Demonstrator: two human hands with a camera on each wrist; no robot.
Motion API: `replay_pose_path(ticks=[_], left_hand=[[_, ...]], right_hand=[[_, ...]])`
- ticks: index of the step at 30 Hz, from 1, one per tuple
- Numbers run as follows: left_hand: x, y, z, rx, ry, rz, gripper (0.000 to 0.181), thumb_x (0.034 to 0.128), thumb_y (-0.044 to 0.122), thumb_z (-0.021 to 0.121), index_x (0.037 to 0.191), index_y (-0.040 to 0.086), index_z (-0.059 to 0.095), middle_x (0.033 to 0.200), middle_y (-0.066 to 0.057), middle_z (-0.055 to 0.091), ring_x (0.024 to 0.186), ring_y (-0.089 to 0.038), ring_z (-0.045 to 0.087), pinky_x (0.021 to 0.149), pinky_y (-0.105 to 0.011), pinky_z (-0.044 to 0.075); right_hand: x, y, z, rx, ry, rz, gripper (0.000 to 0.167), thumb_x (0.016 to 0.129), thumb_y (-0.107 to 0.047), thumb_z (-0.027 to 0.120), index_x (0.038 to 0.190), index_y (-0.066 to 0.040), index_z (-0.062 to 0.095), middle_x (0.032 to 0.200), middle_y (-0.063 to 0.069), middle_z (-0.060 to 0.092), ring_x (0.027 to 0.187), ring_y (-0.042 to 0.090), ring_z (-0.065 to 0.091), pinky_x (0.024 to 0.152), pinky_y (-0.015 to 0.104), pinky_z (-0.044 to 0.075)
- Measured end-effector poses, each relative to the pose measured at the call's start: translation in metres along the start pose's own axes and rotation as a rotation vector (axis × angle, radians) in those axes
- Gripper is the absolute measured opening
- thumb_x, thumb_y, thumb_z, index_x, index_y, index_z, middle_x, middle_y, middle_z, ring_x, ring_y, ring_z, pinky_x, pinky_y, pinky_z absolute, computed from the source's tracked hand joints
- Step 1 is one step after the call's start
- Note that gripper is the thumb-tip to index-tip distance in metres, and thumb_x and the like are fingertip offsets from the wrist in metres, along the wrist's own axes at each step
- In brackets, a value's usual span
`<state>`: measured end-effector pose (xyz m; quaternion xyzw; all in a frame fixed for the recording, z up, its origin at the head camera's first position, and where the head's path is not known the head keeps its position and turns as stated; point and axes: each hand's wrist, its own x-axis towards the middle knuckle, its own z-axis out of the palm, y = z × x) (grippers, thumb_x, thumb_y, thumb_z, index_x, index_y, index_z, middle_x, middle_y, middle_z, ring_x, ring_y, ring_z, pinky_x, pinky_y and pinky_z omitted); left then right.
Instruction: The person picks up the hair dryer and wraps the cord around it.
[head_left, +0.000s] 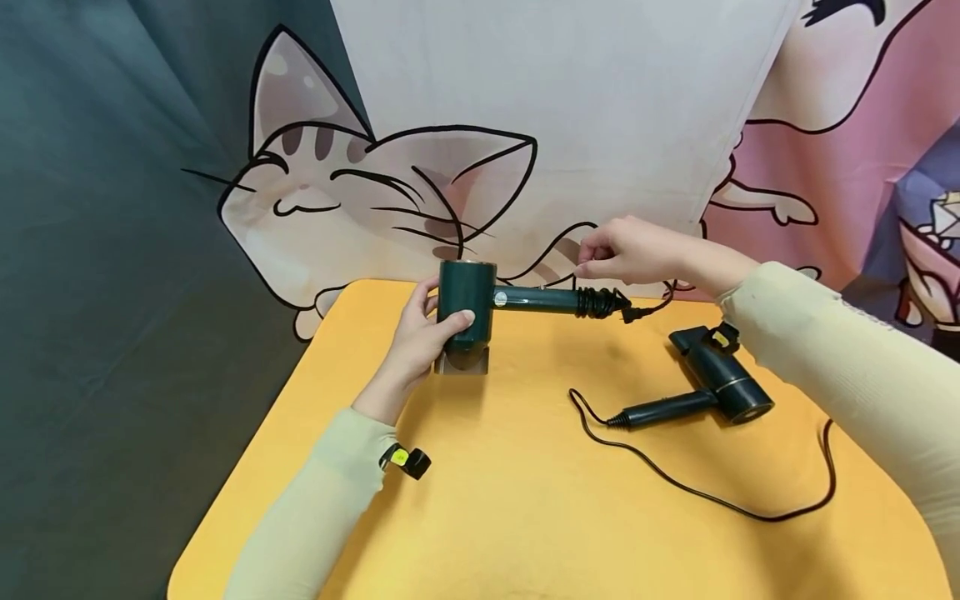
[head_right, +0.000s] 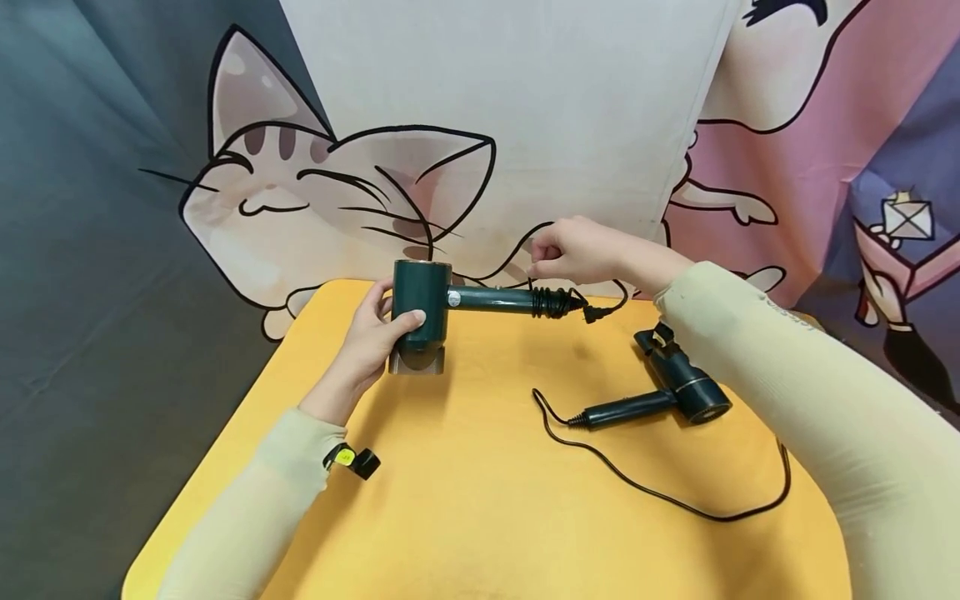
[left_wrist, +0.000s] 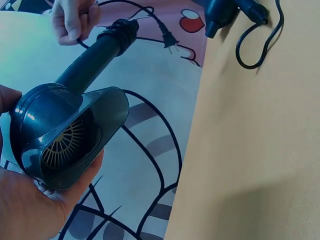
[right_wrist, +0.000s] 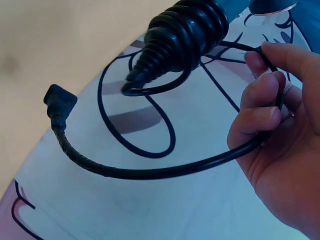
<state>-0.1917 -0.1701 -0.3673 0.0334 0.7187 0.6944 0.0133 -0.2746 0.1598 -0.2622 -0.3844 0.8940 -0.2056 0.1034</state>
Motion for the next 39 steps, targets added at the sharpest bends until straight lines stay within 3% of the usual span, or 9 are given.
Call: replay_pose_path(ticks=[4,8,15,20,26,33,39], left_hand=[[0.001,-0.003,0.001,-0.002,0.001,0.006,0.077,0.0952,0.011,0.075,0.162,0.016,0.037,0.146,-0.02,0.052,0.124,-0.041,0.066,0.104,-0.055,0.056],[0.001,-0.005,0.001,-0.038,0.042,0.0,0.076,0.0949,0.01,0.074,0.161,0.017,0.038,0.144,-0.019,0.054,0.123,-0.04,0.066,0.103,-0.054,0.056],[0.005,-0.01,0.009,-0.169,0.137,-0.031,0.069,0.0943,0.01,0.073,0.156,0.015,0.043,0.139,-0.02,0.058,0.118,-0.037,0.067,0.098,-0.047,0.059],[0.005,-0.011,0.013,-0.262,0.175,-0.083,0.067,0.0944,0.012,0.073,0.154,0.014,0.043,0.138,-0.02,0.06,0.118,-0.034,0.066,0.099,-0.044,0.057],[0.004,-0.003,0.001,-0.262,0.167,-0.133,0.07,0.0964,0.015,0.071,0.159,0.014,0.038,0.141,-0.022,0.057,0.119,-0.035,0.064,0.102,-0.044,0.055],[0.005,0.0,-0.002,-0.282,0.126,-0.195,0.07,0.099,0.017,0.068,0.161,0.014,0.034,0.148,-0.024,0.049,0.123,-0.036,0.062,0.108,-0.05,0.052],[0.002,0.001,0.003,-0.332,0.13,-0.191,0.067,0.0987,0.017,0.067,0.158,0.015,0.036,0.148,-0.024,0.05,0.121,-0.037,0.063,0.103,-0.048,0.055]], right_hand=[[0.003,0.001,0.004,0.02,-0.006,0.018,0.018,0.109,-0.02,0.063,0.094,-0.013,0.069,0.065,-0.001,0.052,0.054,0.016,0.052,0.06,0.03,0.044],[0.0,-0.001,0.009,0.066,0.019,0.035,0.018,0.111,-0.022,0.061,0.102,-0.011,0.072,0.066,0.003,0.056,0.055,0.018,0.054,0.061,0.032,0.045],[-0.015,-0.006,0.026,0.331,0.079,0.109,0.025,0.11,-0.025,0.062,0.122,-0.004,0.068,0.082,0.01,0.065,0.066,0.025,0.065,0.061,0.036,0.057],[-0.024,-0.002,0.055,0.526,0.181,0.073,0.032,0.111,-0.013,0.058,0.137,0.006,0.059,0.092,0.013,0.07,0.073,0.025,0.072,0.069,0.036,0.063],[-0.017,-0.003,0.096,0.734,0.242,-0.001,0.031,0.112,-0.005,0.052,0.139,0.01,0.054,0.102,0.022,0.072,0.088,0.029,0.076,0.081,0.042,0.065],[-0.022,0.0,0.121,0.708,0.294,0.035,0.026,0.113,-0.013,0.053,0.133,0.003,0.061,0.109,0.019,0.074,0.102,0.022,0.074,0.09,0.033,0.061],[-0.031,0.01,0.138,0.729,0.279,0.017,0.027,0.115,-0.016,0.049,0.126,0.004,0.065,0.111,0.02,0.074,0.106,0.022,0.074,0.098,0.039,0.06]])
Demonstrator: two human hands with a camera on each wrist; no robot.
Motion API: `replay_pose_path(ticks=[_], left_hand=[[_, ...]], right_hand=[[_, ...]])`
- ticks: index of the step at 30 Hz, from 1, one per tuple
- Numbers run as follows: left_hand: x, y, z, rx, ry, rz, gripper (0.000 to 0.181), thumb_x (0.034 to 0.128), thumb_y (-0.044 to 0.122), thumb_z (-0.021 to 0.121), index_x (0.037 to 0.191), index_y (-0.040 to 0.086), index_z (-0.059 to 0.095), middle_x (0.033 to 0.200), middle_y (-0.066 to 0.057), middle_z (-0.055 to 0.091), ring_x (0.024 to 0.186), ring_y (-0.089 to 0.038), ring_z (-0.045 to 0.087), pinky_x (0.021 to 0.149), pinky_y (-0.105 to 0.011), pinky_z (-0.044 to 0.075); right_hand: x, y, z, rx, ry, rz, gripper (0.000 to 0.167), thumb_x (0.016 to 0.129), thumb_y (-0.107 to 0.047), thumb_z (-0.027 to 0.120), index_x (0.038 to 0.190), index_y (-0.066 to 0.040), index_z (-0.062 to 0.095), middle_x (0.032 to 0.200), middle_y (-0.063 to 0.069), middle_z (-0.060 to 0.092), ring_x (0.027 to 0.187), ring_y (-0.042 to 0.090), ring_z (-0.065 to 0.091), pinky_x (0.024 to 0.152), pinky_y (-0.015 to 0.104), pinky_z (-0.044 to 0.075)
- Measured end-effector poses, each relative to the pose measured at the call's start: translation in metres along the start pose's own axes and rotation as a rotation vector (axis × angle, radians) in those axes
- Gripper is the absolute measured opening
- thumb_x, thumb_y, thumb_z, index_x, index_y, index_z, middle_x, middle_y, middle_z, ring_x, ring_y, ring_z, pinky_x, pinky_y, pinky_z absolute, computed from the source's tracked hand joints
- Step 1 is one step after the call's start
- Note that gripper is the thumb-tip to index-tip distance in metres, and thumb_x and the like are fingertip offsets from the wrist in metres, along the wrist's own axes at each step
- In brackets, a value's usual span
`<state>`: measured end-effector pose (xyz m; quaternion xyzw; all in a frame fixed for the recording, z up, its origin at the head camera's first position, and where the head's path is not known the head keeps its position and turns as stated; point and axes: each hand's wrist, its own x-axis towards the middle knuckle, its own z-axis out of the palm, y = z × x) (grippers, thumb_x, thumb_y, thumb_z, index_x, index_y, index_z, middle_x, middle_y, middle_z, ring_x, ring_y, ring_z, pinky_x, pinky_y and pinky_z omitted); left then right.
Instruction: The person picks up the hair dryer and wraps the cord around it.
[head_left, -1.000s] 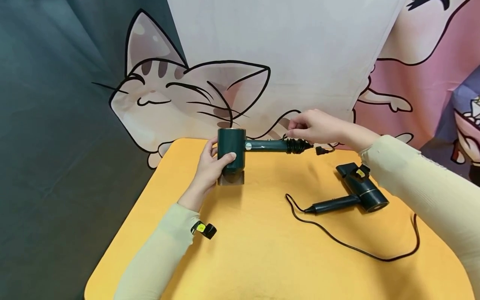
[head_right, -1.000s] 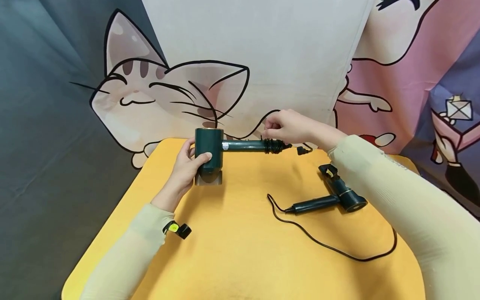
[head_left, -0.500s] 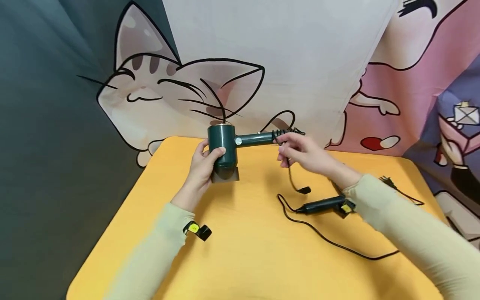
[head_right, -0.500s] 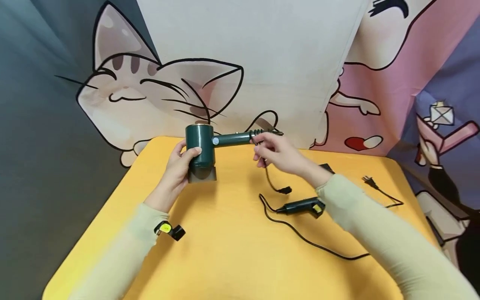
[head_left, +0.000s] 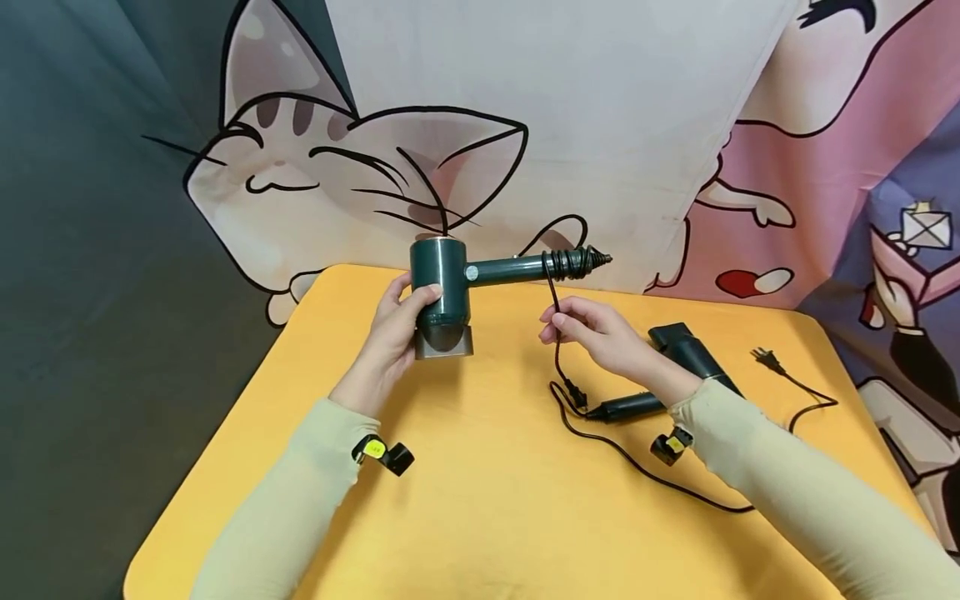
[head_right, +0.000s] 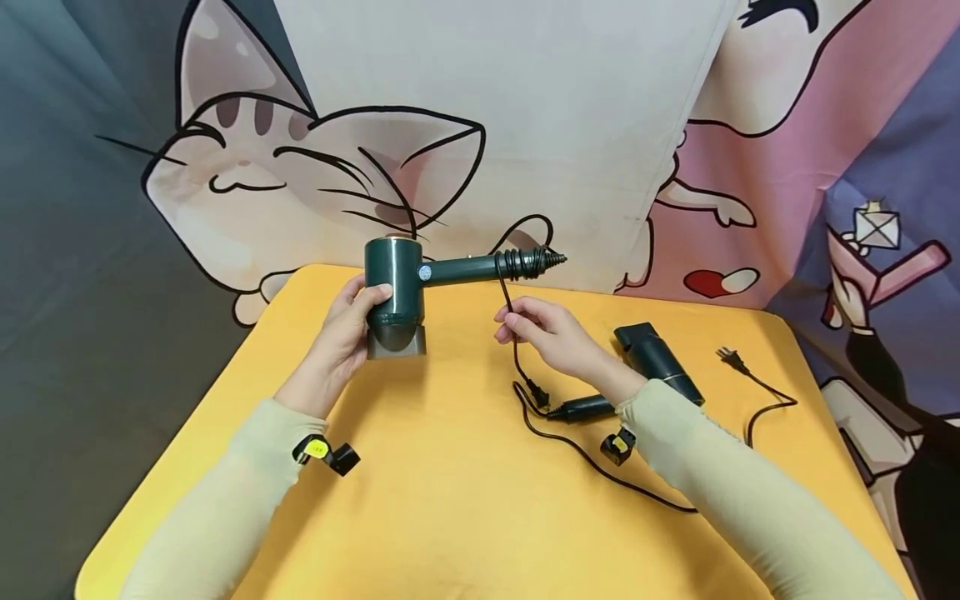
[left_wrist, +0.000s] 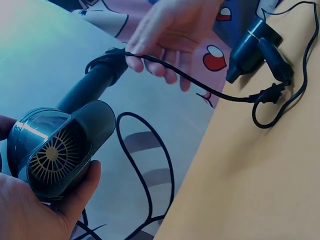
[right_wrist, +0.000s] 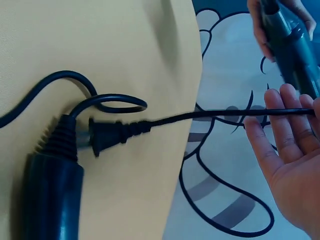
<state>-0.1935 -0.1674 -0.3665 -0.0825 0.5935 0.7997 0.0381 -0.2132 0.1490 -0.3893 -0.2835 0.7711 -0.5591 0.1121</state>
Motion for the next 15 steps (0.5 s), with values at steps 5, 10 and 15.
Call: replay_pose_path(ticks=[5,10,15], left_hand=[[-0.002,0.006,0.001,0.02,-0.009,0.01,0.066,0.0978,0.017,0.067,0.157,0.016,0.038,0.146,-0.023,0.051,0.119,-0.036,0.064,0.1,-0.045,0.056],[-0.003,0.01,-0.003,0.033,-0.008,0.009,0.064,0.0988,0.018,0.066,0.156,0.016,0.038,0.149,-0.023,0.049,0.12,-0.036,0.062,0.102,-0.044,0.054],[-0.005,0.012,-0.004,0.043,0.0,0.011,0.062,0.0991,0.018,0.066,0.155,0.015,0.039,0.148,-0.024,0.049,0.119,-0.036,0.062,0.101,-0.044,0.054]], right_hand=[[-0.004,0.01,-0.003,0.006,0.028,0.006,0.029,0.116,-0.021,0.049,0.126,0.0,0.066,0.115,0.023,0.073,0.108,0.021,0.074,0.099,0.03,0.058],[-0.009,0.012,-0.006,0.034,0.078,0.008,0.029,0.115,-0.023,0.052,0.123,-0.001,0.068,0.111,0.017,0.076,0.107,0.022,0.075,0.1,0.028,0.057],[-0.008,0.01,0.0,-0.041,0.055,-0.009,0.026,0.113,-0.023,0.055,0.123,-0.006,0.072,0.102,0.007,0.079,0.103,0.02,0.075,0.099,0.024,0.055]])
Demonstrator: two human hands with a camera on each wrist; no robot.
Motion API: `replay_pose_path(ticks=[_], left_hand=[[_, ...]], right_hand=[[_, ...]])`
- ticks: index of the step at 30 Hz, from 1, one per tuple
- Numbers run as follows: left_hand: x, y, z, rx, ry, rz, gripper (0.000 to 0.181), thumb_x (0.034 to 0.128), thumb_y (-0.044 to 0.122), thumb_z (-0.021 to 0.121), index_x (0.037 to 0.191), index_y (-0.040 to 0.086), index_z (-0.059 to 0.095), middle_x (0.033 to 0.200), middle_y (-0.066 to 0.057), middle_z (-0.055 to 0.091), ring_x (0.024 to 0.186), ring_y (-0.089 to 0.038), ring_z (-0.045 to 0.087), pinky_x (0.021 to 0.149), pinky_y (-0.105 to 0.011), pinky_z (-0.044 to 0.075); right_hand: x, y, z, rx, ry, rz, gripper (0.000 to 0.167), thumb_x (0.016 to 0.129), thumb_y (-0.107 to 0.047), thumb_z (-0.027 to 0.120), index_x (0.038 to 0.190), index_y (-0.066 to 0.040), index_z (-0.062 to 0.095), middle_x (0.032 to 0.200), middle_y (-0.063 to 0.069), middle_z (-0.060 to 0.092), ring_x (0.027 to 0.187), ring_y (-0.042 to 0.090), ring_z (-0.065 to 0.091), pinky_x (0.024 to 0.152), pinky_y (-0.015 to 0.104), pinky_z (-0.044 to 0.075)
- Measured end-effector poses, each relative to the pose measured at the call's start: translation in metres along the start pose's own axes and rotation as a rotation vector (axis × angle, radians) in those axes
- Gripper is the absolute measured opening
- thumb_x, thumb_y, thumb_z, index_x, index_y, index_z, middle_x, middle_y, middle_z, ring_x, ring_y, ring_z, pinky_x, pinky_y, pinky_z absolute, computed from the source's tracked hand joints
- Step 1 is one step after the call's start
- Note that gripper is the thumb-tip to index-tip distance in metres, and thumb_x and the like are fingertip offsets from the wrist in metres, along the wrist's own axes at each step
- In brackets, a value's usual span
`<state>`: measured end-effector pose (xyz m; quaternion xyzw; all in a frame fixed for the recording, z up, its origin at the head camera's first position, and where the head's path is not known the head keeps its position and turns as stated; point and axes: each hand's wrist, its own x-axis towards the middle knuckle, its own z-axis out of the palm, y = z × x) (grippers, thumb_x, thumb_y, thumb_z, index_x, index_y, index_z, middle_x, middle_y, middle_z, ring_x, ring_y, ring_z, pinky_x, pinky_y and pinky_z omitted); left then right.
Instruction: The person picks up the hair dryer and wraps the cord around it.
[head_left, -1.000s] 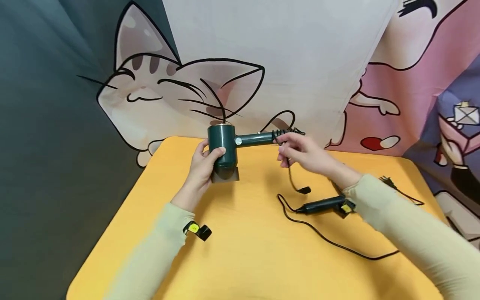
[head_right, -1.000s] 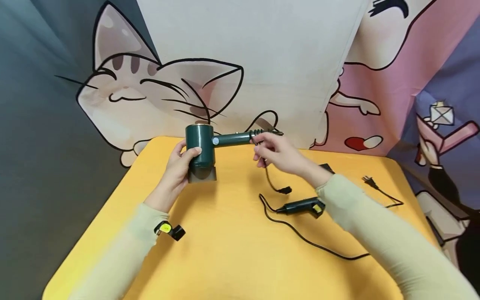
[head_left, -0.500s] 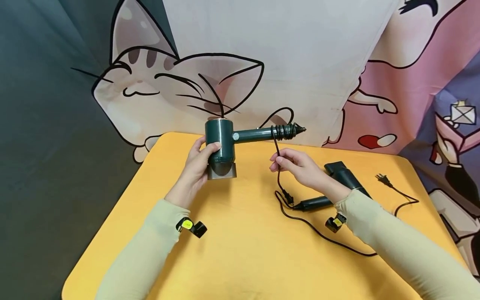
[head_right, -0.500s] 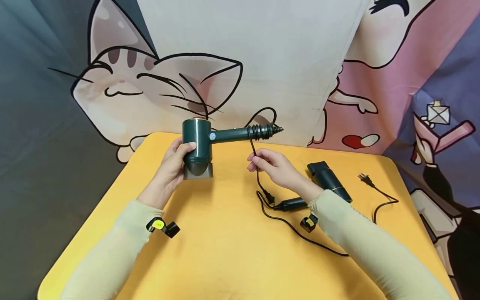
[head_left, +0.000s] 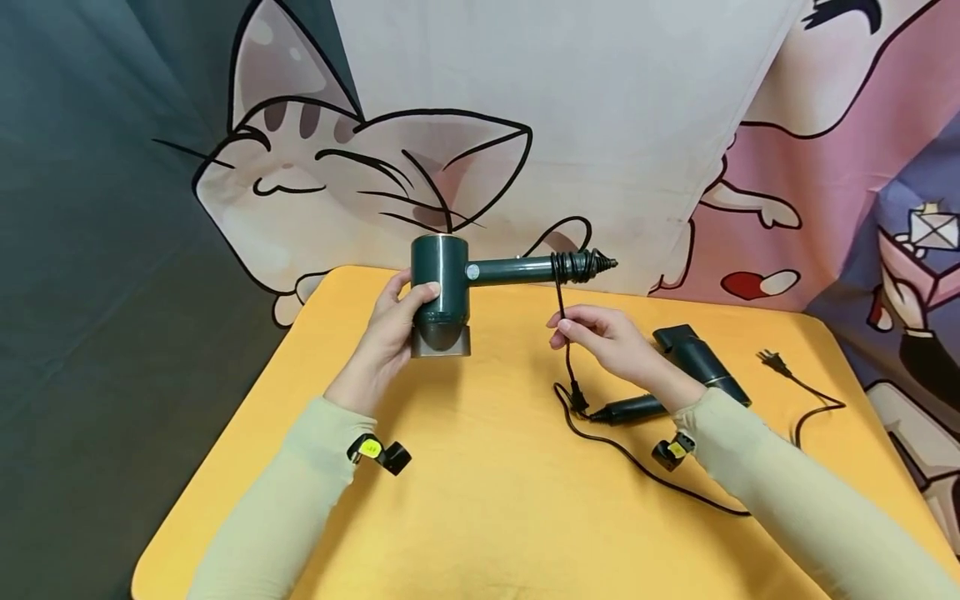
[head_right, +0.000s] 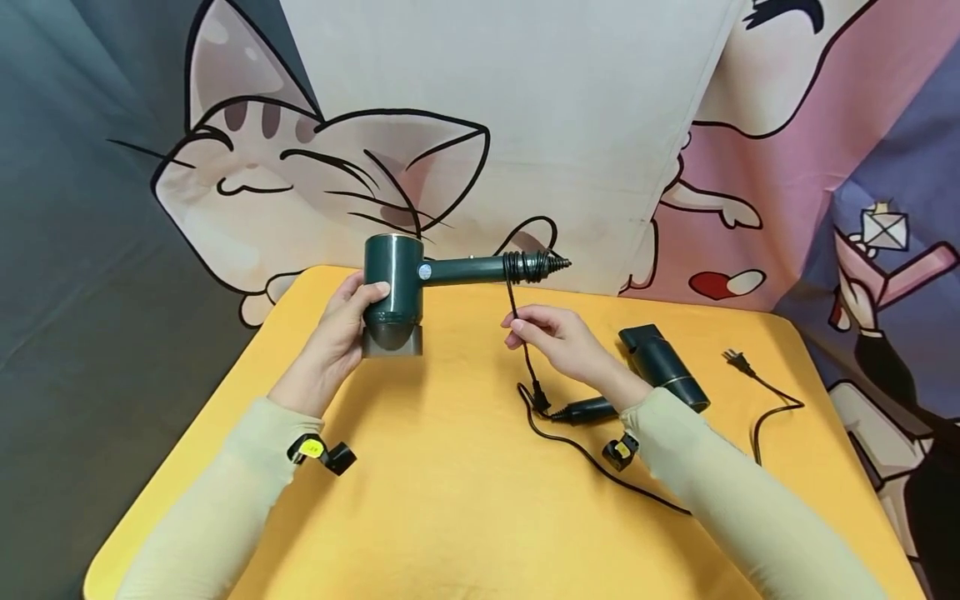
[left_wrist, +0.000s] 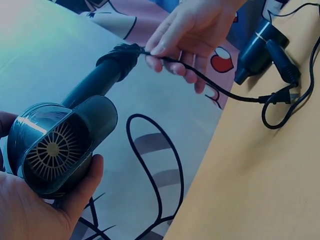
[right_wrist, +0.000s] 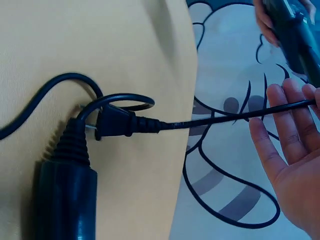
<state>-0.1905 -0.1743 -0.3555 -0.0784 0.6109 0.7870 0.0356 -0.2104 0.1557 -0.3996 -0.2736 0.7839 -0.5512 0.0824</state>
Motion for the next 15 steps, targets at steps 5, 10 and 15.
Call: replay_pose_path(ticks=[5,10,15], left_hand=[[-0.001,-0.001,0.002,-0.009,-0.013,0.002,0.058,0.0995,0.017,0.066,0.153,0.015,0.042,0.147,-0.023,0.051,0.119,-0.036,0.063,0.101,-0.044,0.054],[-0.005,0.003,0.004,-0.056,-0.041,0.032,0.054,0.0991,0.016,0.063,0.15,0.014,0.044,0.145,-0.022,0.052,0.117,-0.034,0.063,0.098,-0.04,0.056],[-0.007,0.007,0.005,-0.055,-0.074,0.057,0.058,0.0978,0.016,0.063,0.152,0.014,0.043,0.147,-0.022,0.05,0.117,-0.033,0.063,0.095,-0.038,0.058]], right_hand=[[0.006,-0.003,0.006,-0.049,-0.039,-0.042,0.026,0.114,-0.021,0.054,0.125,-0.007,0.073,0.099,0.009,0.078,0.097,0.021,0.073,0.095,0.028,0.056],[0.01,-0.001,-0.004,-0.028,-0.064,0.009,0.032,0.116,-0.023,0.049,0.127,-0.002,0.071,0.102,0.017,0.075,0.097,0.023,0.071,0.092,0.029,0.057],[0.019,0.011,-0.026,0.002,-0.103,0.082,0.036,0.115,-0.024,0.05,0.123,0.004,0.071,0.101,0.017,0.072,0.094,0.022,0.071,0.089,0.028,0.059]])
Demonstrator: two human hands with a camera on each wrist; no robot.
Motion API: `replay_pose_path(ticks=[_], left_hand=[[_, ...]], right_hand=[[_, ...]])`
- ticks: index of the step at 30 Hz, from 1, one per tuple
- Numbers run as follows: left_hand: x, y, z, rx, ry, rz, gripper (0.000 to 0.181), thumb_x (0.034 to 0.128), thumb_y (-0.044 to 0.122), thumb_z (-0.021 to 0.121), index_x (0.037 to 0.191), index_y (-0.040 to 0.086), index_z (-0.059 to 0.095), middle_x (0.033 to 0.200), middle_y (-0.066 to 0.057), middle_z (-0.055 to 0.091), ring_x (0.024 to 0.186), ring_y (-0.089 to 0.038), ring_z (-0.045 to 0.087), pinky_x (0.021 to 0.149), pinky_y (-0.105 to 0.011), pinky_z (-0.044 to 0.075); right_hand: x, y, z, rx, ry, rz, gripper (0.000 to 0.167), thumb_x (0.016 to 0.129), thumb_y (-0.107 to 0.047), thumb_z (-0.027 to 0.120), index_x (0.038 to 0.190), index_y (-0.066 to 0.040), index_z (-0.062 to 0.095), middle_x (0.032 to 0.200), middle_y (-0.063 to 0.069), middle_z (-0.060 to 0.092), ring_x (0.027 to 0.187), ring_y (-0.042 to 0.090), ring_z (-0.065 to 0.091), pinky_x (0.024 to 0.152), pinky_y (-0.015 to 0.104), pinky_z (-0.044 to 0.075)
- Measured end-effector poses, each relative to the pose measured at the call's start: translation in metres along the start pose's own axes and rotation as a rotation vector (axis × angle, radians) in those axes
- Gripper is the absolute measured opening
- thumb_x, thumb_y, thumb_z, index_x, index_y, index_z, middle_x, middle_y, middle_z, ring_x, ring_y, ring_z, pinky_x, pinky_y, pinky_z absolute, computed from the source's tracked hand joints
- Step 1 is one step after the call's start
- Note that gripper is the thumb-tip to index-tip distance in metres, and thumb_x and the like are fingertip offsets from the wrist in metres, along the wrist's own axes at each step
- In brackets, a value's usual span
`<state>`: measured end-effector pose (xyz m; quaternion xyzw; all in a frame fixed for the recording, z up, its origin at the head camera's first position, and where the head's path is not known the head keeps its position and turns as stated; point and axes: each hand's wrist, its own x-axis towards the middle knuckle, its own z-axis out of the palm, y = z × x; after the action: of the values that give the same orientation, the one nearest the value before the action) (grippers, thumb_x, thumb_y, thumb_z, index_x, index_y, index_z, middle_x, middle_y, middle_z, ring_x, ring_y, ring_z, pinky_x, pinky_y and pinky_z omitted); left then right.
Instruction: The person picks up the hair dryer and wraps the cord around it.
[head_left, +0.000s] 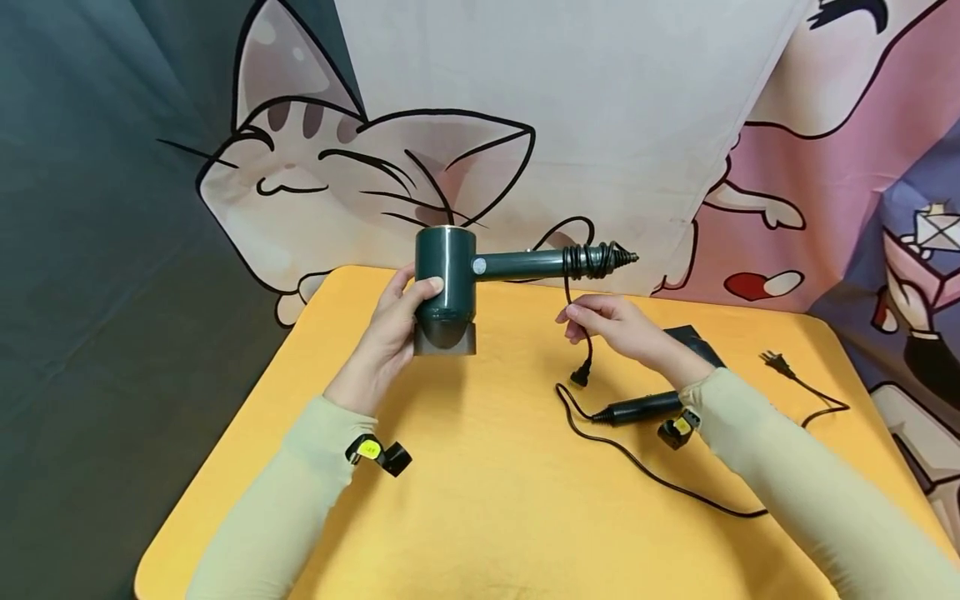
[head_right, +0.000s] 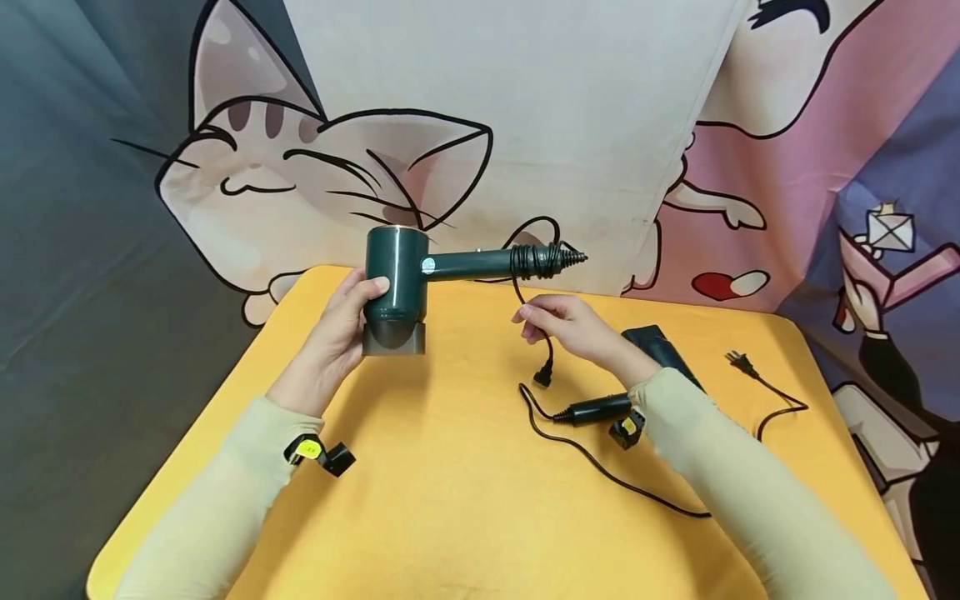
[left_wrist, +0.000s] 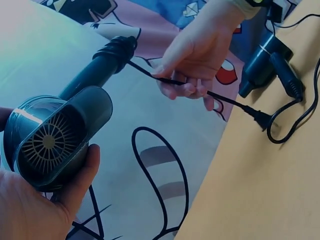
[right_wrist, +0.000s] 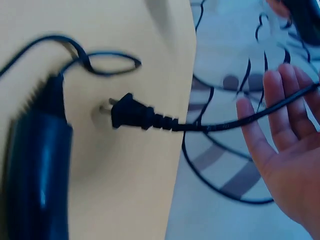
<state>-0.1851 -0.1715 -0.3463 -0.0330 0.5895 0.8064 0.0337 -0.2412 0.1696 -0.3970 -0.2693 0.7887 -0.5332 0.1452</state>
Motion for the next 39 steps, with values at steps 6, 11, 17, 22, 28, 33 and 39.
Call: replay_pose_path(ticks=[6,11,17,22,28,33,39], left_hand=[[-0.003,0.0,-0.003,0.031,-0.05,-0.011,0.062,0.0965,0.014,0.064,0.153,0.015,0.04,0.15,-0.023,0.047,0.119,-0.036,0.062,0.091,-0.038,0.06],[-0.005,-0.002,-0.006,0.04,-0.074,-0.028,0.06,0.0953,0.013,0.064,0.151,0.017,0.043,0.144,-0.025,0.051,0.113,-0.034,0.066,0.086,-0.04,0.062],[-0.004,-0.004,-0.01,0.101,-0.119,-0.043,0.059,0.0942,0.015,0.065,0.15,0.019,0.044,0.142,-0.024,0.053,0.112,-0.033,0.065,0.088,-0.042,0.059],[-0.002,-0.005,-0.015,0.148,-0.179,-0.044,0.061,0.0939,0.017,0.063,0.152,0.018,0.042,0.143,-0.024,0.051,0.113,-0.033,0.063,0.092,-0.042,0.057],[0.001,-0.009,-0.017,0.197,-0.213,-0.054,0.066,0.0945,0.013,0.064,0.156,0.014,0.039,0.145,-0.026,0.054,0.112,-0.031,0.067,0.1,-0.043,0.054],[0.003,-0.011,-0.013,0.23,-0.21,-0.031,0.071,0.094,0.012,0.067,0.158,0.014,0.037,0.145,-0.026,0.054,0.113,-0.032,0.068,0.099,-0.042,0.056],[0.007,-0.017,-0.01,0.3,-0.197,0.018,0.08,0.092,0.012,0.072,0.162,0.014,0.034,0.144,-0.025,0.055,0.112,-0.035,0.069,0.092,-0.038,0.059]], right_hand=[[0.01,0.004,-0.029,-0.027,-0.061,0.082,0.028,0.112,-0.019,0.058,0.112,0.004,0.073,0.098,0.011,0.072,0.09,0.021,0.069,0.084,0.029,0.059],[0.018,-0.012,-0.054,-0.141,-0.152,0.093,0.02,0.106,-0.01,0.063,0.116,0.005,0.073,0.098,0.005,0.073,0.091,0.022,0.068,0.084,0.03,0.055],[0.03,-0.039,-0.072,-0.364,-0.293,-0.011,0.016,0.102,0.005,0.058,0.101,-0.003,0.072,0.086,0.003,0.063,0.082,0.019,0.056,0.079,0.031,0.048],[0.038,-0.065,-0.075,-0.485,-0.328,0.097,0.015,0.104,-0.006,0.066,0.09,-0.009,0.068,0.077,-0.002,0.055,0.074,0.014,0.05,0.072,0.028,0.043],[0.044,-0.09,-0.073,-0.819,-0.334,-0.006,0.026,0.097,-0.029,0.081,0.08,-0.017,0.066,0.063,-0.008,0.045,0.057,0.008,0.04,0.059,0.027,0.033],[0.047,-0.113,-0.066,-1.121,-0.274,-0.107,0.037,0.09,-0.042,0.086,0.076,-0.019,0.061,0.067,-0.005,0.053,0.058,0.012,0.045,0.056,0.031,0.032],[0.058,-0.136,-0.05,-1.254,-0.366,-0.056,0.035,0.093,-0.035,0.084,0.077,-0.018,0.058,0.073,-0.003,0.055,0.066,0.016,0.049,0.06,0.034,0.036]])
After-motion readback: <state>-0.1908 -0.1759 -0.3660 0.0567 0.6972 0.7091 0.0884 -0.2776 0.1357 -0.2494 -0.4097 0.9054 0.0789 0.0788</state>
